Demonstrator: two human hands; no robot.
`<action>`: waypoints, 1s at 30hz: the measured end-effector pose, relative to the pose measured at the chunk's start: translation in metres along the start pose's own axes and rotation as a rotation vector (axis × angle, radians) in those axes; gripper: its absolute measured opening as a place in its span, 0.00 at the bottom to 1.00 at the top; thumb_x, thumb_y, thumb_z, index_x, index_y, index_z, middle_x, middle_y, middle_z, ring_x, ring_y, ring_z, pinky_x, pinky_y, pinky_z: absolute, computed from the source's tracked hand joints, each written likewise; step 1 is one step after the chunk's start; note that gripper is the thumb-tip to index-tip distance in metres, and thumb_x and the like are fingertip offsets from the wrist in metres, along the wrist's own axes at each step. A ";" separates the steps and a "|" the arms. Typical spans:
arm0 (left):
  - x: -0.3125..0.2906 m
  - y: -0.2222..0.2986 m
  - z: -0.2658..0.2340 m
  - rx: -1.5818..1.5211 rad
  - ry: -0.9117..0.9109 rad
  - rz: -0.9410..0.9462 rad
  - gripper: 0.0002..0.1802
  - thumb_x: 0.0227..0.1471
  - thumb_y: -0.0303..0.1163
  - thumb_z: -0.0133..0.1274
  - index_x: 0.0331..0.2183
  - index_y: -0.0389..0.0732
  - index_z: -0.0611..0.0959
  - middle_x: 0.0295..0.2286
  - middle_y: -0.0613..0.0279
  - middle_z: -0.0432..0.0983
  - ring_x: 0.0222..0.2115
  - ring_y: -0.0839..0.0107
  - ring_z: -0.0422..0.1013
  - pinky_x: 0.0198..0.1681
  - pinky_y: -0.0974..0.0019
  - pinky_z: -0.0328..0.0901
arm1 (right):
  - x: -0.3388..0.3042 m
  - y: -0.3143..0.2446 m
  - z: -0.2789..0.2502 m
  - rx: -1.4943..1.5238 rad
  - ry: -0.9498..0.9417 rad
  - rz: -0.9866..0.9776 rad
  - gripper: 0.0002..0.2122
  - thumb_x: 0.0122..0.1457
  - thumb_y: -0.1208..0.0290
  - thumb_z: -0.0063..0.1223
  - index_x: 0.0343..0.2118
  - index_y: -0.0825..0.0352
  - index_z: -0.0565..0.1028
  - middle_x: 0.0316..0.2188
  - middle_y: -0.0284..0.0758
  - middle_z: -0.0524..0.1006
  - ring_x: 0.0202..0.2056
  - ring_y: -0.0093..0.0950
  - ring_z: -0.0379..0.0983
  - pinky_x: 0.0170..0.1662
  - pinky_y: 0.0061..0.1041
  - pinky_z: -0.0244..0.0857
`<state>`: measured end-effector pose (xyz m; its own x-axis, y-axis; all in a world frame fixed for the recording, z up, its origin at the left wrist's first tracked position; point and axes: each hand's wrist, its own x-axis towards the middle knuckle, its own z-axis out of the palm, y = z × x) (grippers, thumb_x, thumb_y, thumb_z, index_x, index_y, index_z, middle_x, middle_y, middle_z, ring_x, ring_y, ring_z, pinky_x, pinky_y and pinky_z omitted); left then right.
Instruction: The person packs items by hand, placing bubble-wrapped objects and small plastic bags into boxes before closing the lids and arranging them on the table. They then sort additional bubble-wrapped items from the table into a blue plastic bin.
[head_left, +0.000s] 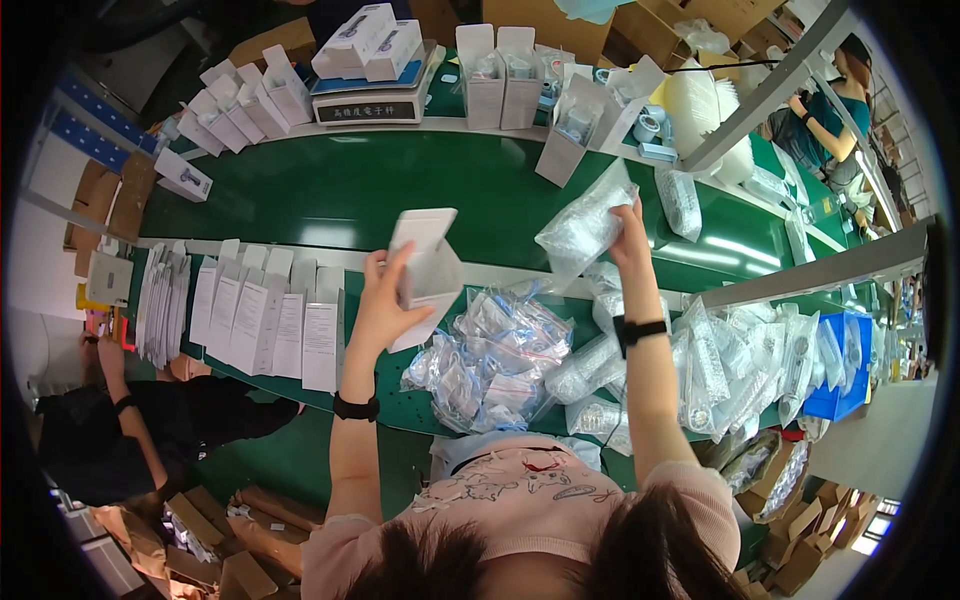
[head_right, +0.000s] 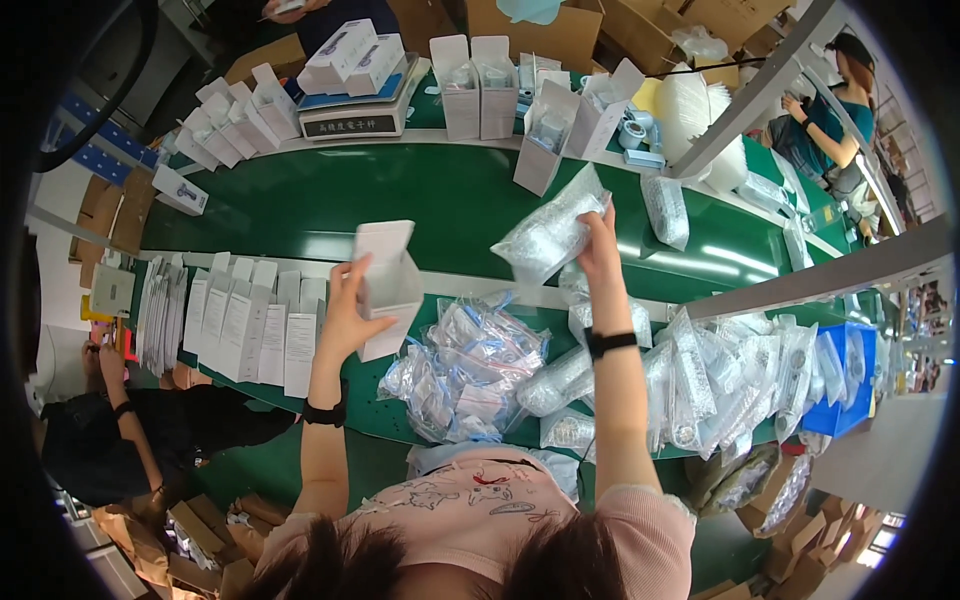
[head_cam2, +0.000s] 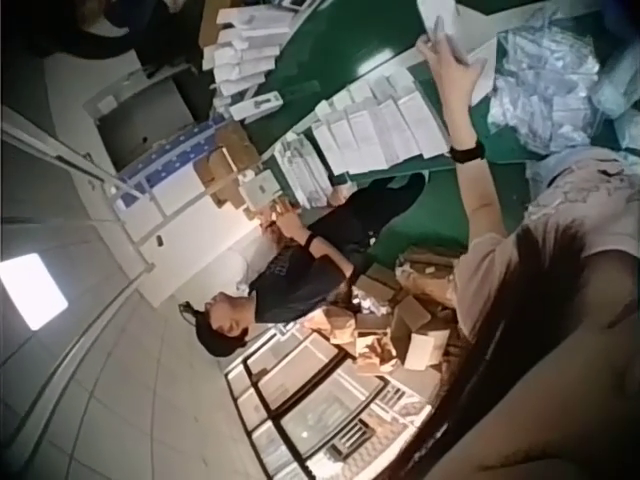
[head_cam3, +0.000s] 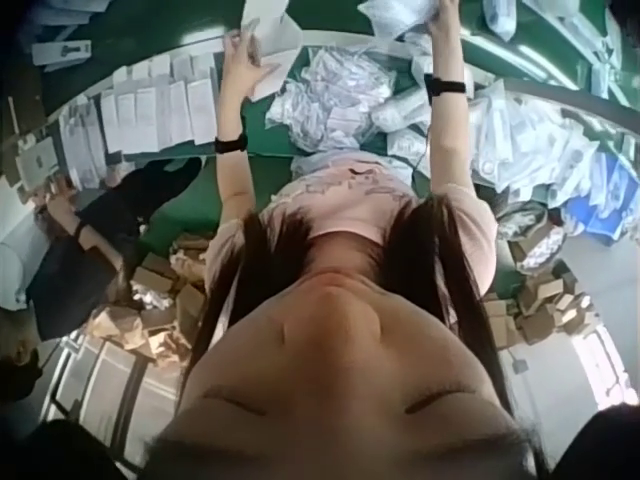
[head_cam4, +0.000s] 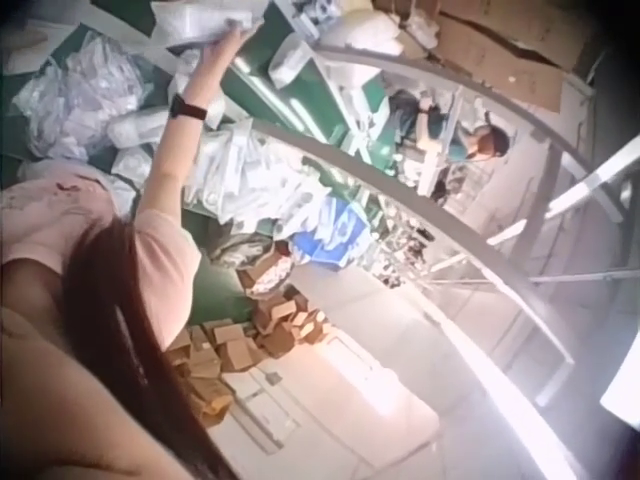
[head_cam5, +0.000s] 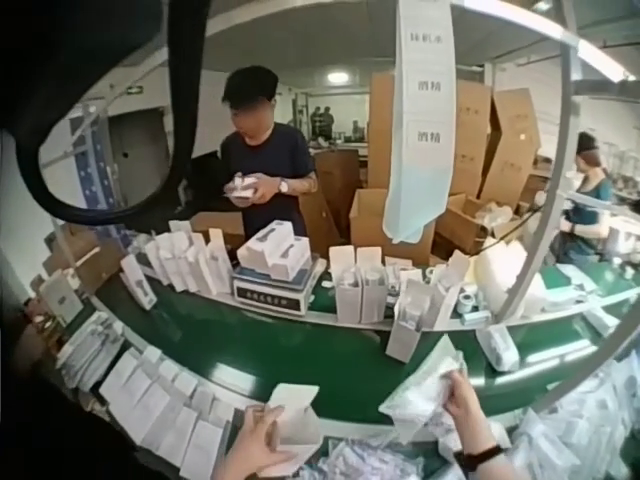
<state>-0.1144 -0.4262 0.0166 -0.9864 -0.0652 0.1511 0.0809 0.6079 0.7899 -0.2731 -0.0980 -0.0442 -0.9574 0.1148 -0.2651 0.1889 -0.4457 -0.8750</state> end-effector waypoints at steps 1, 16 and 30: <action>-0.001 0.014 0.003 0.072 -0.078 0.034 0.47 0.24 0.27 0.62 0.50 0.45 0.58 0.40 0.55 0.60 0.38 0.63 0.63 0.39 0.66 0.61 | -0.014 -0.004 0.003 0.217 -0.110 0.021 0.30 0.46 0.77 0.43 0.54 0.61 0.47 0.41 0.40 0.65 0.40 0.35 0.65 0.43 0.32 0.62; -0.014 0.010 0.060 -0.162 0.293 0.074 0.42 0.25 0.32 0.66 0.39 0.36 0.55 0.36 0.46 0.60 0.37 0.60 0.63 0.38 0.61 0.60 | -0.143 -0.031 0.117 -0.753 -0.375 -0.965 0.21 0.43 0.73 0.55 0.41 0.68 0.60 0.37 0.38 0.68 0.38 0.29 0.66 0.39 0.23 0.60; 0.003 -0.002 0.071 -0.195 0.240 0.387 0.43 0.23 0.29 0.67 0.37 0.42 0.54 0.45 0.42 0.56 0.43 0.54 0.61 0.42 0.59 0.59 | -0.135 -0.039 0.133 -1.168 -0.523 -1.063 0.18 0.42 0.73 0.55 0.37 0.68 0.66 0.38 0.41 0.66 0.37 0.34 0.66 0.37 0.26 0.61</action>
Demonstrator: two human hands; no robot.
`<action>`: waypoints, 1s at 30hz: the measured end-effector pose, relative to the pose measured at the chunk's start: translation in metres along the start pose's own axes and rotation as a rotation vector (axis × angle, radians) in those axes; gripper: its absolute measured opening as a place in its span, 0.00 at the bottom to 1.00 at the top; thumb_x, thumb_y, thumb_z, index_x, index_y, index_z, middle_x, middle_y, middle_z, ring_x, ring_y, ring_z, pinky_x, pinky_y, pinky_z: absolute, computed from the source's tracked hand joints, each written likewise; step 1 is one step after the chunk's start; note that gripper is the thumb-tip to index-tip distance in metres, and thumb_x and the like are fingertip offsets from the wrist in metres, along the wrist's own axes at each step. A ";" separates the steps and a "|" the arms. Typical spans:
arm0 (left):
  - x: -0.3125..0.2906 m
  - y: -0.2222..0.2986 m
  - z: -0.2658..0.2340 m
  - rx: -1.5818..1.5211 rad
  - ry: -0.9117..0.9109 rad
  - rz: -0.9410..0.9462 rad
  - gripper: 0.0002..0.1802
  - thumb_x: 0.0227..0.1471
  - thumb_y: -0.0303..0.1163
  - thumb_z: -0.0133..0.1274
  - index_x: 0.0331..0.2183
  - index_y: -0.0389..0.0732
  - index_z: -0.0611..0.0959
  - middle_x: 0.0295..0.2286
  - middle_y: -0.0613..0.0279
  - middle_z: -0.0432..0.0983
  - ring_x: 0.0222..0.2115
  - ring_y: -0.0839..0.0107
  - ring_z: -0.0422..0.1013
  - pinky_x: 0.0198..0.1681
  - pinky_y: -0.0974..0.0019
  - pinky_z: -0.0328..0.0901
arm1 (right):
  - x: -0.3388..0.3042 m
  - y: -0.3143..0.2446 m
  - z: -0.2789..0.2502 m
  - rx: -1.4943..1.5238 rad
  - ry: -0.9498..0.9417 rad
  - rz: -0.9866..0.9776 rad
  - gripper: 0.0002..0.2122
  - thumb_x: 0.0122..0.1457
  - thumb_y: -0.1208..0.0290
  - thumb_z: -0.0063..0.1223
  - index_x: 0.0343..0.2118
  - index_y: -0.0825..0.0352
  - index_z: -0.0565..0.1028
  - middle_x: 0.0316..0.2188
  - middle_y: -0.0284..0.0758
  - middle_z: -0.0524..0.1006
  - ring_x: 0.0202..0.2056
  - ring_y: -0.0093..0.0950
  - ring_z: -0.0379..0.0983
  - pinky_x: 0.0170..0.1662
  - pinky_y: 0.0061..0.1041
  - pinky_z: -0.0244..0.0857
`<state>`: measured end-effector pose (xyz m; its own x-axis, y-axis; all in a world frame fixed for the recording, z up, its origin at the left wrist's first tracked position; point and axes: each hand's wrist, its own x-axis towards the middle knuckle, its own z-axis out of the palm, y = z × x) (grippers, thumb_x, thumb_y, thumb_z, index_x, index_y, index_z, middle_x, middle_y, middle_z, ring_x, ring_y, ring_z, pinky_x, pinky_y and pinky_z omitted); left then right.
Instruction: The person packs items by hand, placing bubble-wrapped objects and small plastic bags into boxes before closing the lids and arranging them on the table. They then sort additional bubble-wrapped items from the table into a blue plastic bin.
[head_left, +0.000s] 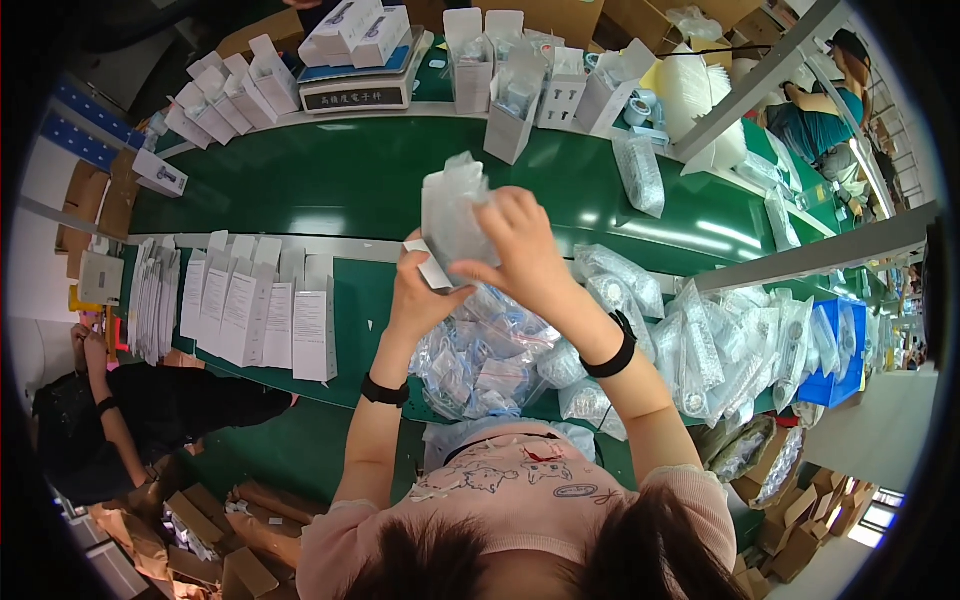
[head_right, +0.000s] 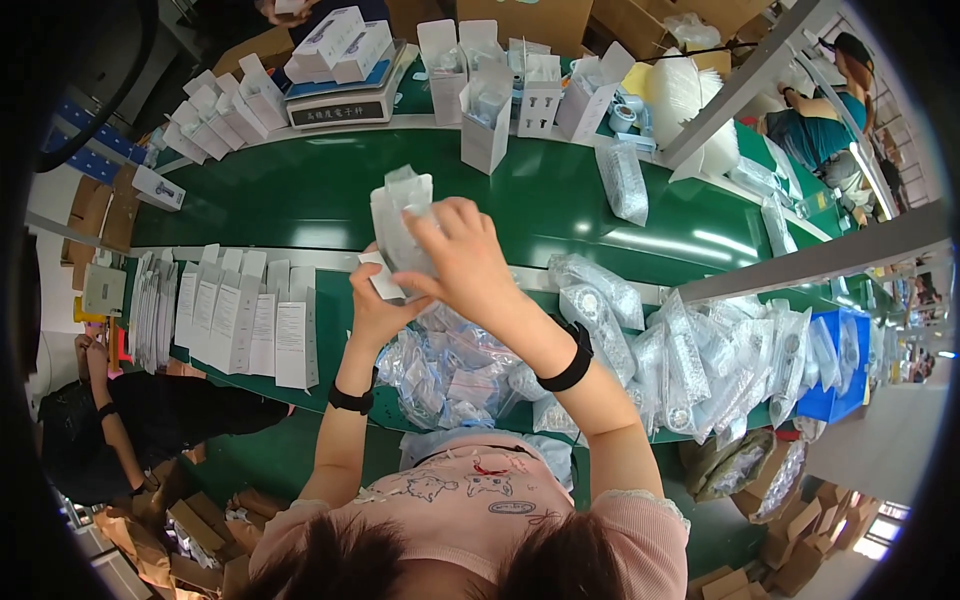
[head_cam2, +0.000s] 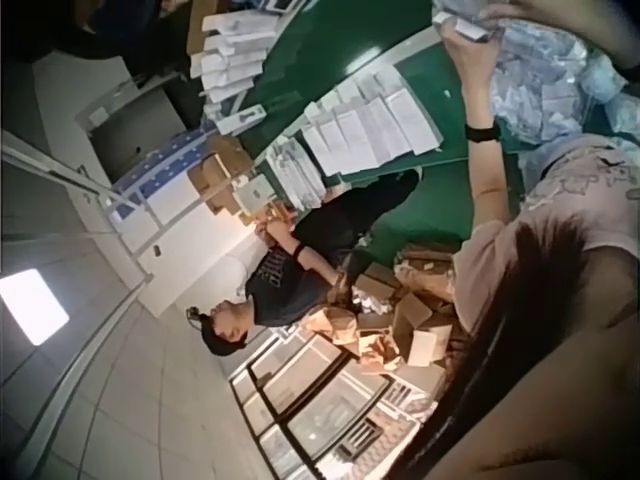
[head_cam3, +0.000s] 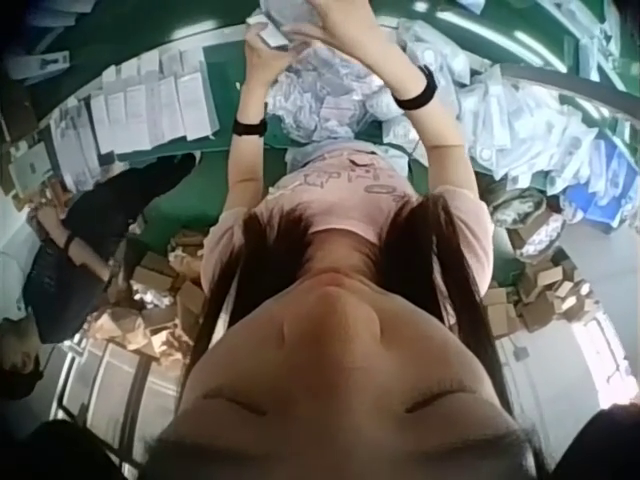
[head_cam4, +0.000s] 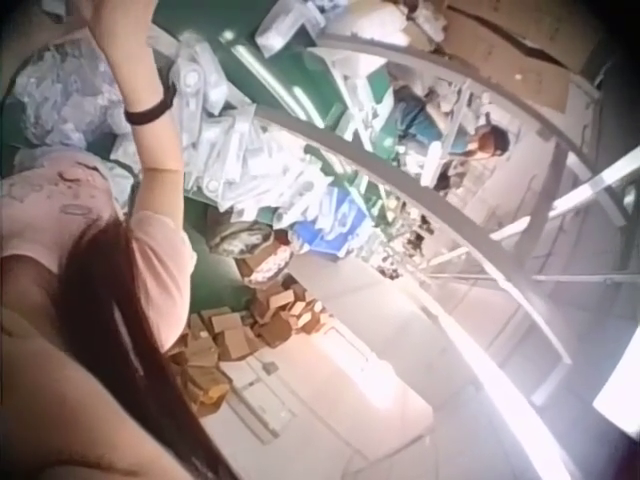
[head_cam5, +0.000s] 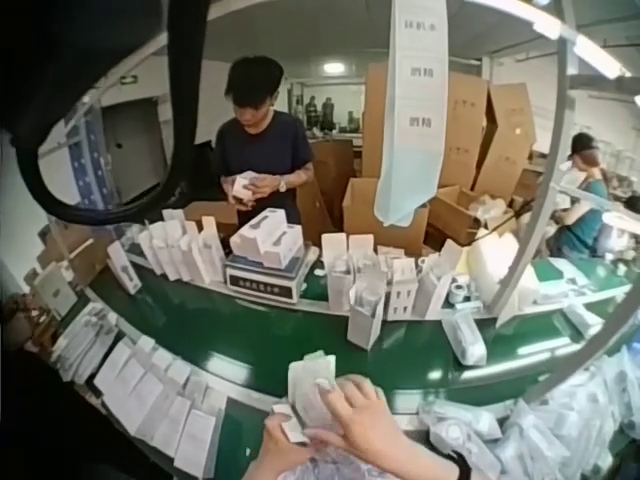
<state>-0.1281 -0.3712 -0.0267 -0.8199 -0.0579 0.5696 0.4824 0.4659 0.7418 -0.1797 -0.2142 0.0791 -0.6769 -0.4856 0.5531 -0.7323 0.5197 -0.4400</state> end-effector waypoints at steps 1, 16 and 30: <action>-0.003 -0.004 0.002 -0.005 -0.003 -0.003 0.43 0.23 0.29 0.67 0.37 0.42 0.54 0.45 0.42 0.56 0.43 0.54 0.61 0.42 0.59 0.59 | -0.001 -0.001 -0.001 -0.073 -0.077 -0.093 0.16 0.42 0.74 0.54 0.37 0.68 0.67 0.39 0.40 0.66 0.38 0.34 0.65 0.38 0.27 0.61; -0.014 -0.030 -0.040 0.072 0.125 -0.150 0.38 0.28 0.27 0.64 0.42 0.44 0.60 0.50 0.49 0.49 0.48 0.57 0.54 0.50 0.60 0.52 | -0.119 0.151 0.075 -0.182 -0.687 0.043 0.16 0.37 0.80 0.52 0.34 0.62 0.72 0.41 0.39 0.67 0.45 0.39 0.61 0.44 0.32 0.60; 0.005 -0.019 -0.059 0.095 0.219 -0.536 0.05 0.36 0.21 0.55 0.22 0.33 0.77 0.33 0.57 0.69 0.29 0.72 0.68 0.30 0.73 0.64 | 0.008 0.003 0.010 0.302 -0.251 -0.185 0.09 0.39 0.80 0.53 0.27 0.68 0.71 0.28 0.34 0.69 0.26 0.32 0.68 0.28 0.23 0.63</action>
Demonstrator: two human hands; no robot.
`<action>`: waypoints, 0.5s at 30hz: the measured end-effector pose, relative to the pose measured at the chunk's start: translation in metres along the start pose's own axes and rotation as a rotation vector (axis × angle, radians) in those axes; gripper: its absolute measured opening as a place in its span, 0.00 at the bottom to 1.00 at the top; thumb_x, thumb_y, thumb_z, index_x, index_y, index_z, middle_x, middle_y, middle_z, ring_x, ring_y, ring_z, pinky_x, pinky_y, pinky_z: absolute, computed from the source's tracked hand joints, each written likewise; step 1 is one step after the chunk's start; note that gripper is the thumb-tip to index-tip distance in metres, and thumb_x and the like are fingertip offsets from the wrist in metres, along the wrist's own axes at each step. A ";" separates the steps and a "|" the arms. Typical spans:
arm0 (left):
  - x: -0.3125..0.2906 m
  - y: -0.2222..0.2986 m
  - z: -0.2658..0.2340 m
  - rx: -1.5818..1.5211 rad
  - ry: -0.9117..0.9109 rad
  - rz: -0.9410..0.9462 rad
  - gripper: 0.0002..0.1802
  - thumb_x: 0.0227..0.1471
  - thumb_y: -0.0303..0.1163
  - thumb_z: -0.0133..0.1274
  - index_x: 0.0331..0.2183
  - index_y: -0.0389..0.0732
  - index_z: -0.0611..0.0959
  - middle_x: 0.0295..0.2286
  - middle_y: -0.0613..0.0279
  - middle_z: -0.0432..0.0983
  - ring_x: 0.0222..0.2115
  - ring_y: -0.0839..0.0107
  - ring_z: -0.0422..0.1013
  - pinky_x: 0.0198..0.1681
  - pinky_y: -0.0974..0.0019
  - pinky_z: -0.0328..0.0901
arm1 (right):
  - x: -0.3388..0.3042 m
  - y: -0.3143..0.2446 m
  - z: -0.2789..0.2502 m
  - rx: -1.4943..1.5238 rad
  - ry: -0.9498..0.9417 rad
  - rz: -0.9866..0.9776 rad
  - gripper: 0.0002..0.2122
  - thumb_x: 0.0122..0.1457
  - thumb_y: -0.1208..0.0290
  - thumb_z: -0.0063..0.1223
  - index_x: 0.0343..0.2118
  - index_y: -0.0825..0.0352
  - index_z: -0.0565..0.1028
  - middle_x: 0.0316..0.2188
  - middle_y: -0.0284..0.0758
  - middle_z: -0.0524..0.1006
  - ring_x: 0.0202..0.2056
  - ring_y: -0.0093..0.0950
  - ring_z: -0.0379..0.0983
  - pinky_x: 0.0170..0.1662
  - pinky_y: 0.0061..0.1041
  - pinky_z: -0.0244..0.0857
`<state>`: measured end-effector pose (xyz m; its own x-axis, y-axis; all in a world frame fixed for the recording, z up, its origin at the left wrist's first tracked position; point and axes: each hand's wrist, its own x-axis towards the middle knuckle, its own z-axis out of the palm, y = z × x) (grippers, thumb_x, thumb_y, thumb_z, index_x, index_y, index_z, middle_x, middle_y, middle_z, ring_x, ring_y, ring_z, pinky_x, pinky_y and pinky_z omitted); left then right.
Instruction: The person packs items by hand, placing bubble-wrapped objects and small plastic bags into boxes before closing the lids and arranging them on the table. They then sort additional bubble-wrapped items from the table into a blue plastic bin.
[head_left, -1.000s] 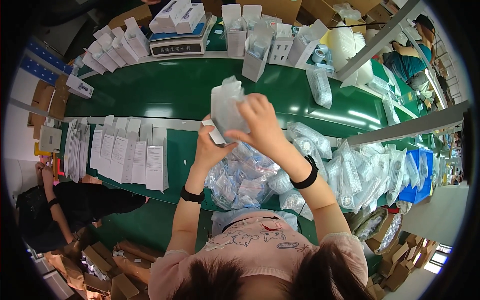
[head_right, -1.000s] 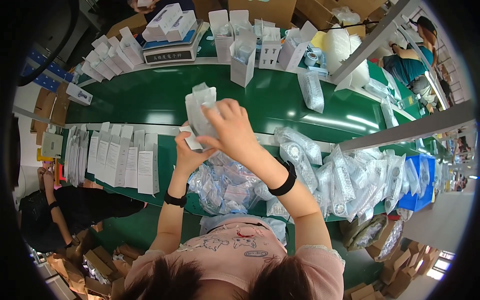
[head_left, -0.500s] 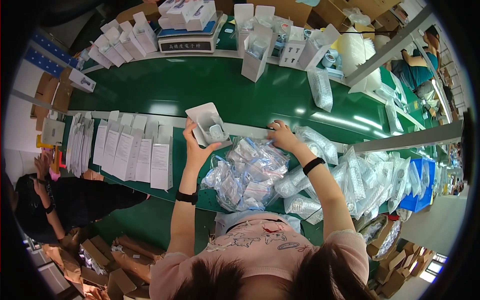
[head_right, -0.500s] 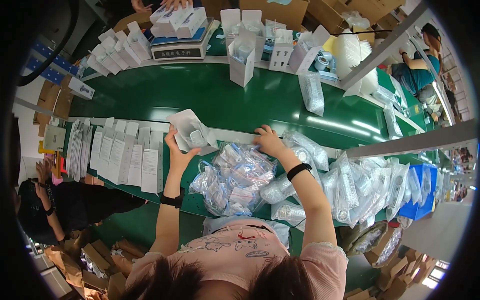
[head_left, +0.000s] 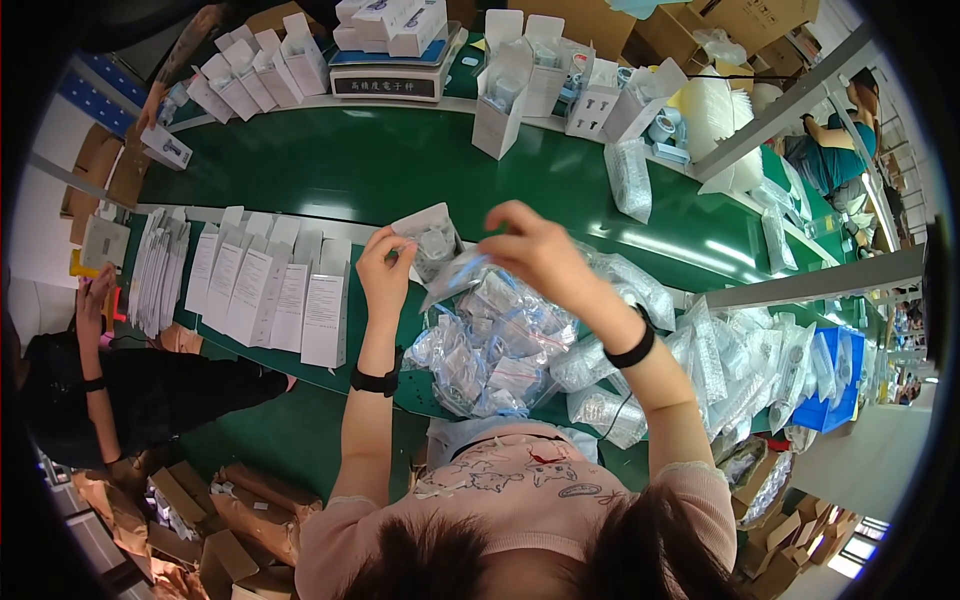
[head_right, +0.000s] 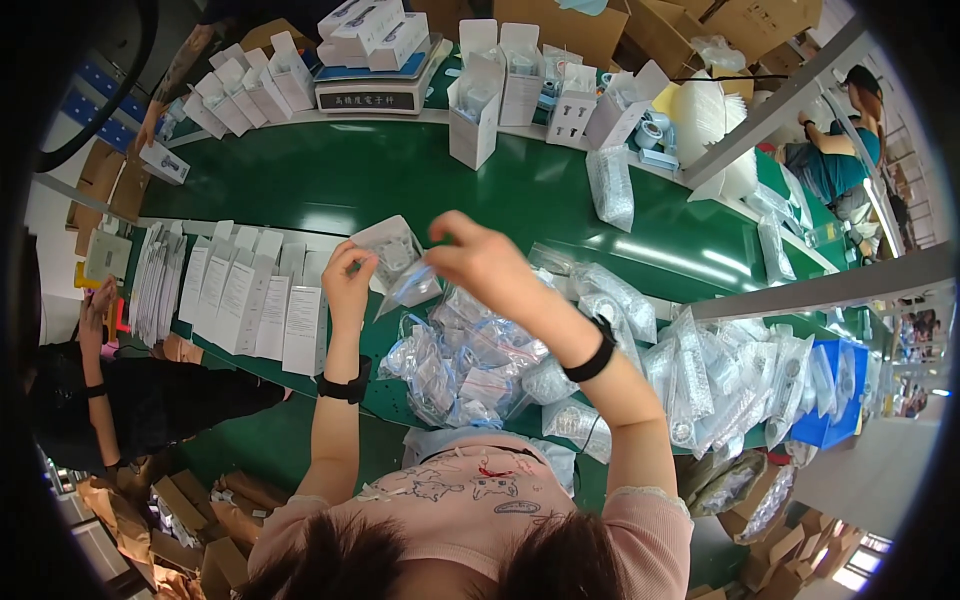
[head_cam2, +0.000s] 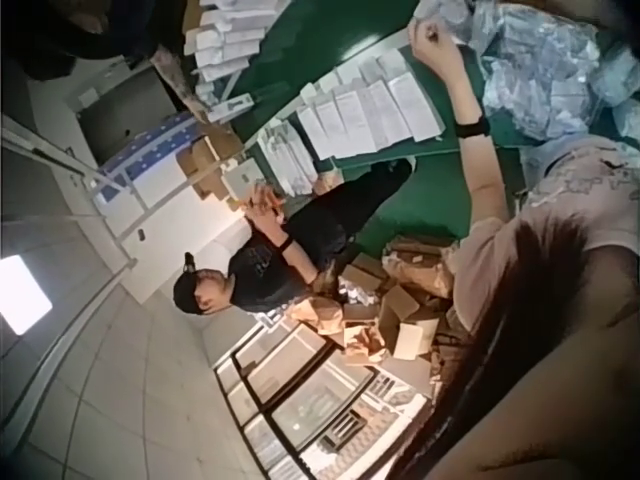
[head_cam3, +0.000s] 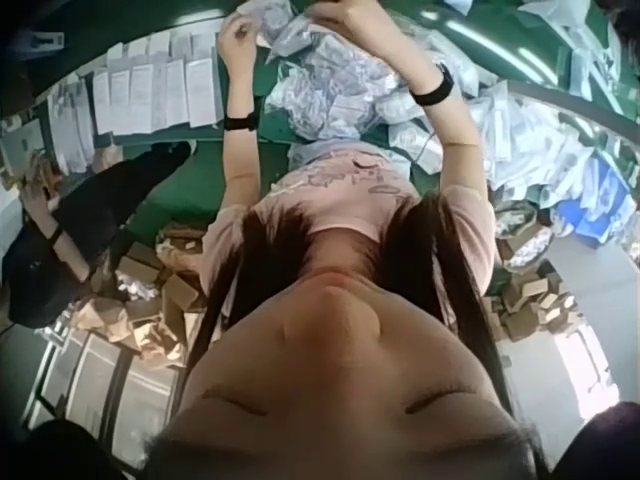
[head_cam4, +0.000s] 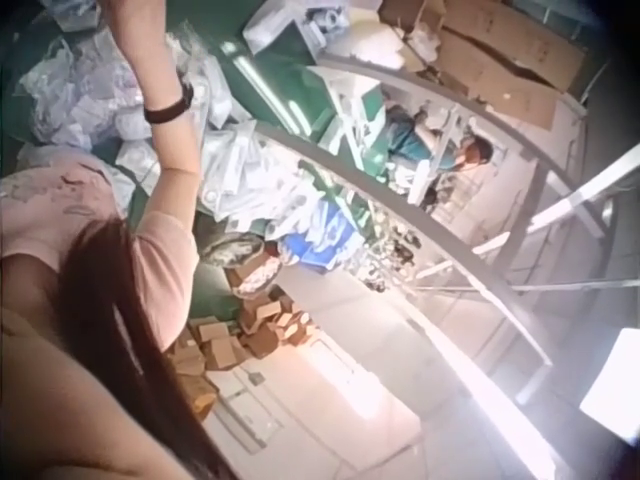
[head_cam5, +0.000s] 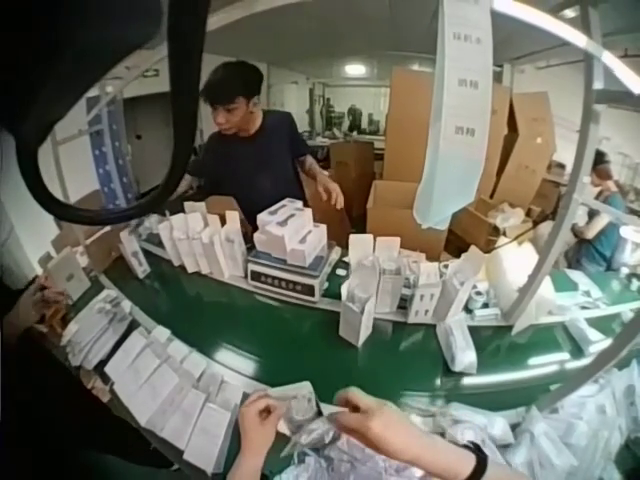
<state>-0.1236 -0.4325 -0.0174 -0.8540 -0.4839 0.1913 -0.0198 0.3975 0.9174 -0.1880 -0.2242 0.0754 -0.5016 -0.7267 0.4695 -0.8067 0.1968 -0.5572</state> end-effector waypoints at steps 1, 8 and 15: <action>0.000 -0.004 0.001 -0.030 0.023 0.037 0.05 0.36 0.21 0.55 0.22 0.32 0.76 0.32 0.58 0.70 0.27 0.74 0.68 0.26 0.75 0.63 | 0.005 -0.007 0.011 -0.048 -0.038 -0.015 0.08 0.39 0.79 0.53 0.26 0.68 0.71 0.29 0.33 0.68 0.26 0.31 0.67 0.29 0.23 0.63; 0.003 -0.001 -0.001 -0.016 0.005 0.060 0.05 0.34 0.20 0.54 0.21 0.32 0.76 0.29 0.61 0.71 0.24 0.75 0.67 0.21 0.74 0.61 | 0.012 0.014 0.079 -0.485 -0.264 -0.206 0.08 0.39 0.70 0.52 0.23 0.69 0.72 0.25 0.33 0.67 0.28 0.28 0.64 0.33 0.26 0.62; 0.004 0.003 0.000 0.297 -0.045 0.200 0.03 0.33 0.19 0.52 0.19 0.33 0.76 0.25 0.61 0.72 0.24 0.71 0.70 0.25 0.66 0.61 | 0.004 0.007 0.074 -0.394 -0.473 -0.092 0.14 0.39 0.66 0.55 0.29 0.69 0.72 0.30 0.34 0.66 0.43 0.32 0.59 0.53 0.33 0.48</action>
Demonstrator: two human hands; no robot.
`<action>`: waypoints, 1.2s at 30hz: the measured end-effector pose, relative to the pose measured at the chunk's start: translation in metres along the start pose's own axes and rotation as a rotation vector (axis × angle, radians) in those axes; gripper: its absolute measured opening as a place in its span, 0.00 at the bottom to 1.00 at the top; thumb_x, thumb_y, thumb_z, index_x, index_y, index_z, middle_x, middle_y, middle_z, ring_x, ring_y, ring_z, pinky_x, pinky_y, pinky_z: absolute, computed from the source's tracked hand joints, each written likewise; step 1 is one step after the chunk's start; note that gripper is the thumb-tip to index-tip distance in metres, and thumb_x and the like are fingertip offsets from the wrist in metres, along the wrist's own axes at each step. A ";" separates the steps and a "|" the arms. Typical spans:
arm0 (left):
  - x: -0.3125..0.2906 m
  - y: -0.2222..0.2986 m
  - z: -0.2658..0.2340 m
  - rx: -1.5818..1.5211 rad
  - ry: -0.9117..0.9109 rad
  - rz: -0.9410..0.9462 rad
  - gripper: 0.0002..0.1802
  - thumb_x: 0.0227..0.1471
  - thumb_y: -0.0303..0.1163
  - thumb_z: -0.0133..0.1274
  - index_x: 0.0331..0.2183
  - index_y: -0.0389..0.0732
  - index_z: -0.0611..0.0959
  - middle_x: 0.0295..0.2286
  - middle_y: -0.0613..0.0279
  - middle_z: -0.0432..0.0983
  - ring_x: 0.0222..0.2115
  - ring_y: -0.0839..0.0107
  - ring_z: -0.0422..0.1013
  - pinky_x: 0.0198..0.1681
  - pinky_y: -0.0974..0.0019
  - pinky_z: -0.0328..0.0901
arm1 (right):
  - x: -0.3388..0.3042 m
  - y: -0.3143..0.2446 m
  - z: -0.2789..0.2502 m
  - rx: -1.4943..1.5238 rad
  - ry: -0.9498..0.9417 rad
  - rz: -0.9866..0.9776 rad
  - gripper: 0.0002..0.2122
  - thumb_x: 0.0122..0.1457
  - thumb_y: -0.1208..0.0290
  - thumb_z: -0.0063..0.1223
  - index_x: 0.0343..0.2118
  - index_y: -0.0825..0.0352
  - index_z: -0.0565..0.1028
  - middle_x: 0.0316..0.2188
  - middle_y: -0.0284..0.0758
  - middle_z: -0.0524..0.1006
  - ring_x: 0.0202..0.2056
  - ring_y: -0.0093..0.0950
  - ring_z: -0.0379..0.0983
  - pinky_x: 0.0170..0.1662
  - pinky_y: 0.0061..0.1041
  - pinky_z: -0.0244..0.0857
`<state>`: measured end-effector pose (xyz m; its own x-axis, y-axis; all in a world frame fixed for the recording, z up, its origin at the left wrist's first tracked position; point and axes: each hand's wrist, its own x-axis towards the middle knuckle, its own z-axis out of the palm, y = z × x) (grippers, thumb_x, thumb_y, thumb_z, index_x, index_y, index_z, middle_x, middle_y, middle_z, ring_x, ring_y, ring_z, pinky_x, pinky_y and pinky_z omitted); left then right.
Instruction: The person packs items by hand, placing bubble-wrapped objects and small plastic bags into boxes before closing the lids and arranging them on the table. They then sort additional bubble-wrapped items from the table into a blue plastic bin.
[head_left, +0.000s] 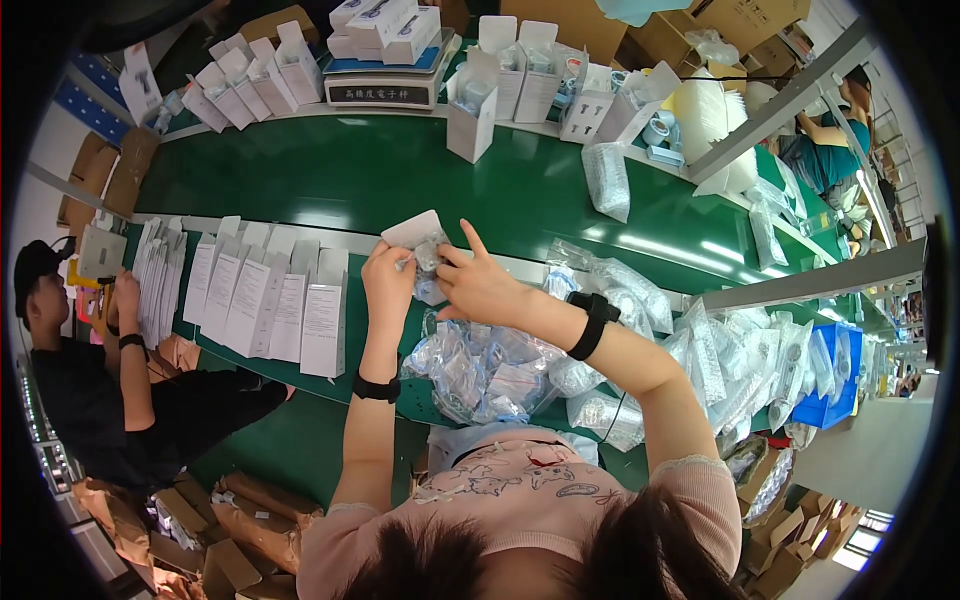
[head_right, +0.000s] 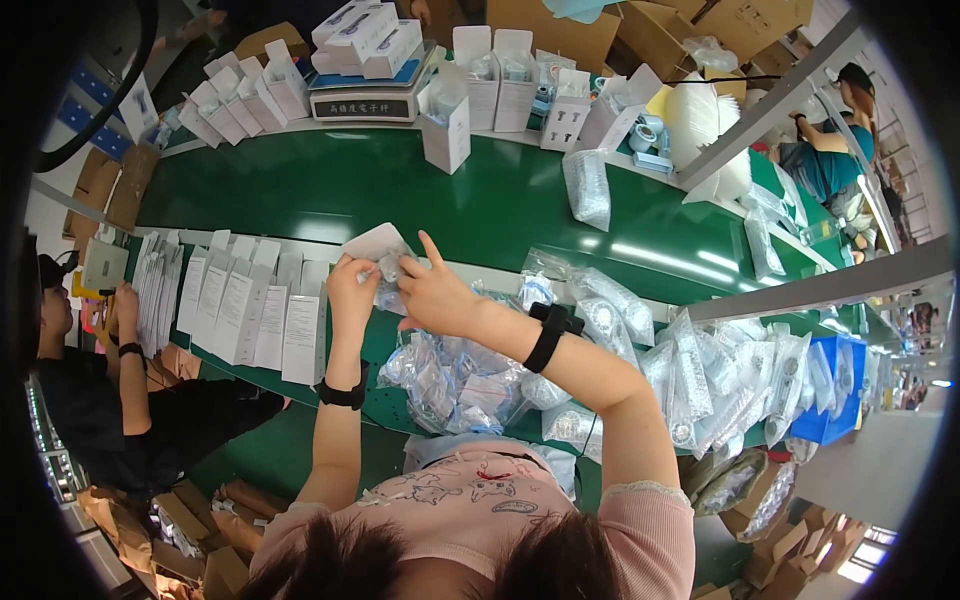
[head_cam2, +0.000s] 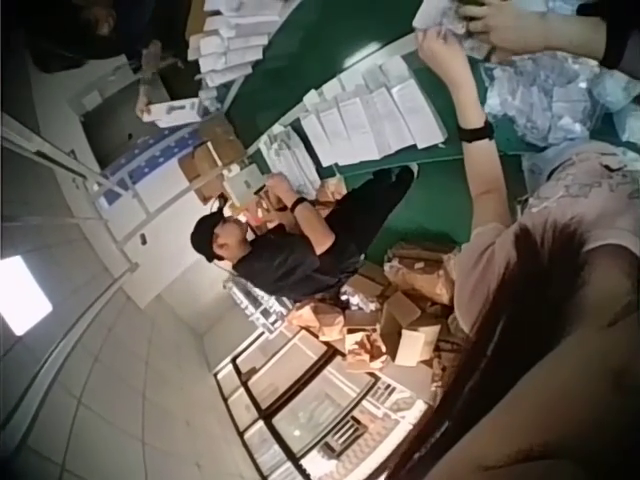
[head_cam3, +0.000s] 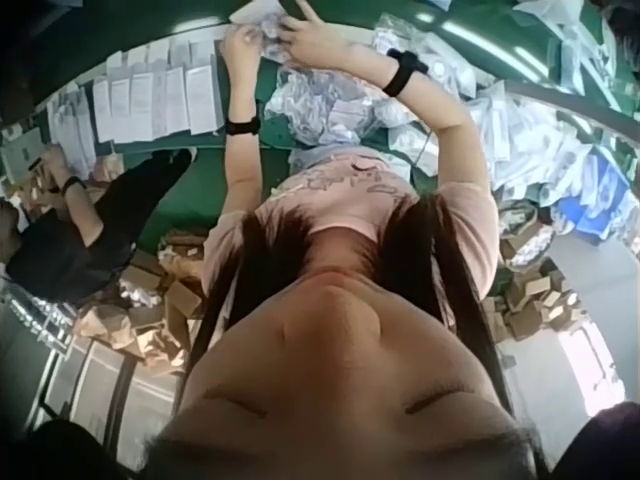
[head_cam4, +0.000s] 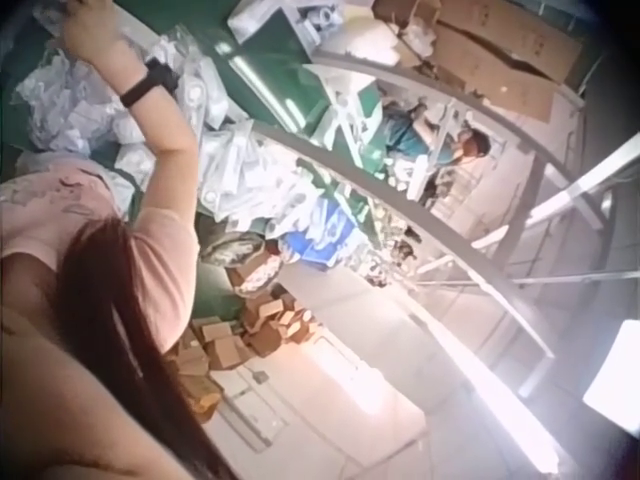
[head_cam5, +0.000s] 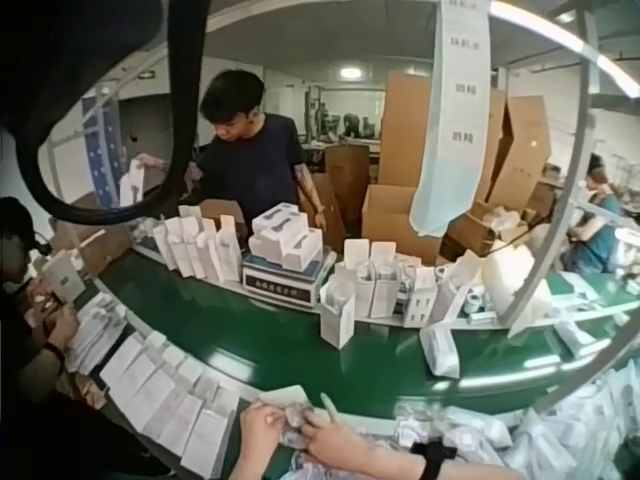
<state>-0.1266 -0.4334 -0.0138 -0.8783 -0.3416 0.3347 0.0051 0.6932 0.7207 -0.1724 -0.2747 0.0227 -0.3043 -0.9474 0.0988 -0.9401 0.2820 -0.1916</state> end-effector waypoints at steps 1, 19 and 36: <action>0.001 0.001 0.000 0.022 -0.037 -0.037 0.04 0.34 0.19 0.52 0.20 0.33 0.75 0.27 0.60 0.72 0.27 0.69 0.70 0.28 0.66 0.62 | -0.003 0.000 -0.001 -0.030 -0.074 0.026 0.16 0.38 0.65 0.56 0.31 0.68 0.72 0.31 0.35 0.66 0.45 0.32 0.58 0.56 0.34 0.44; -0.082 -0.118 -0.047 1.077 -0.290 -0.083 0.42 0.35 0.30 0.53 0.53 0.42 0.54 0.55 0.53 0.40 0.56 0.52 0.36 0.50 0.39 0.39 | -0.044 0.086 0.030 0.847 0.711 0.518 0.42 0.31 0.70 0.64 0.52 0.69 0.52 0.49 0.42 0.58 0.51 0.34 0.55 0.53 0.27 0.50; -0.008 -0.101 0.008 0.132 -0.891 -0.335 0.47 0.32 0.34 0.60 0.52 0.38 0.53 0.49 0.44 0.51 0.50 0.50 0.50 0.51 0.57 0.48 | -0.250 0.274 0.021 -0.274 0.080 1.381 0.37 0.38 0.66 0.61 0.51 0.70 0.53 0.44 0.46 0.65 0.44 0.39 0.64 0.39 0.35 0.63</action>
<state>-0.1243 -0.4957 -0.0939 -0.8653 0.0347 -0.5000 -0.3187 0.7319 0.6023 -0.3504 0.0363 -0.0750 -0.9916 0.1208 0.0462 0.1215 0.9925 0.0140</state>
